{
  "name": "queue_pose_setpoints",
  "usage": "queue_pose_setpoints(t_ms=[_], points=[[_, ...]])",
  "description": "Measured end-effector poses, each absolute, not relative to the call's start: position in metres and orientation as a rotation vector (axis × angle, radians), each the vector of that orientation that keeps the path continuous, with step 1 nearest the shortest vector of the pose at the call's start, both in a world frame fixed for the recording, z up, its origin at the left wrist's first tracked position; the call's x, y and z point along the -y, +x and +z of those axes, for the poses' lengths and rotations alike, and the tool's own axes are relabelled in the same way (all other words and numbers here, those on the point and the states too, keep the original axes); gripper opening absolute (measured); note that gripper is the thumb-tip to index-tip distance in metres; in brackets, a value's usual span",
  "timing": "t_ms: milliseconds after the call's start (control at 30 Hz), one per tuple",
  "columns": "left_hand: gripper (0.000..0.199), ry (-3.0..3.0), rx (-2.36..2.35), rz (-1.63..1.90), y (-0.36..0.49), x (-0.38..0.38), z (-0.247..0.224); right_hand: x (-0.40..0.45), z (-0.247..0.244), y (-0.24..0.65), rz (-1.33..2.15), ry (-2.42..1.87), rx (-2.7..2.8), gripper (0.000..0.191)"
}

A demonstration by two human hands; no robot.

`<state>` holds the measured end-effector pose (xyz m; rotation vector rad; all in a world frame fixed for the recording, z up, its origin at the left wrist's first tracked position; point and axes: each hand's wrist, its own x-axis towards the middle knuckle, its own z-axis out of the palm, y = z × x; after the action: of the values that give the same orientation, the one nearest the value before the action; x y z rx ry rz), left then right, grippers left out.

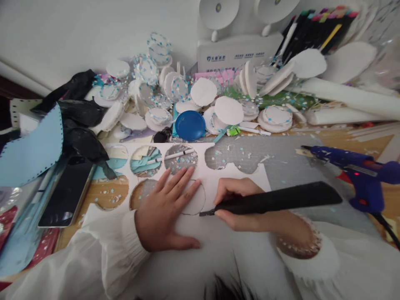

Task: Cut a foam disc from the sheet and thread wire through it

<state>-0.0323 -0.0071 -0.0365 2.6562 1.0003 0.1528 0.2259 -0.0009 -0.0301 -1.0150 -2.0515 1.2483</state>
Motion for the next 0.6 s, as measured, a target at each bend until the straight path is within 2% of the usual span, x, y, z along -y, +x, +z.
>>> queue_pose_setpoints(t_ms=[133, 367, 600], points=[[0.111, 2.642, -0.962, 0.145, -0.035, 0.002, -0.034, 0.005, -0.027, 0.219, 1.317, -1.094, 1.907, 0.01], [0.115, 2.632, -1.005, 0.221, -0.034, 0.001, -0.038, 0.017, -0.019, 0.198, 1.158, -1.247, 1.877, 0.016], [0.114, 2.638, -0.997, 0.226, -0.034, 0.002, -0.036, 0.023, -0.037, 0.207, 1.232, -1.205, 1.905, 0.011]])
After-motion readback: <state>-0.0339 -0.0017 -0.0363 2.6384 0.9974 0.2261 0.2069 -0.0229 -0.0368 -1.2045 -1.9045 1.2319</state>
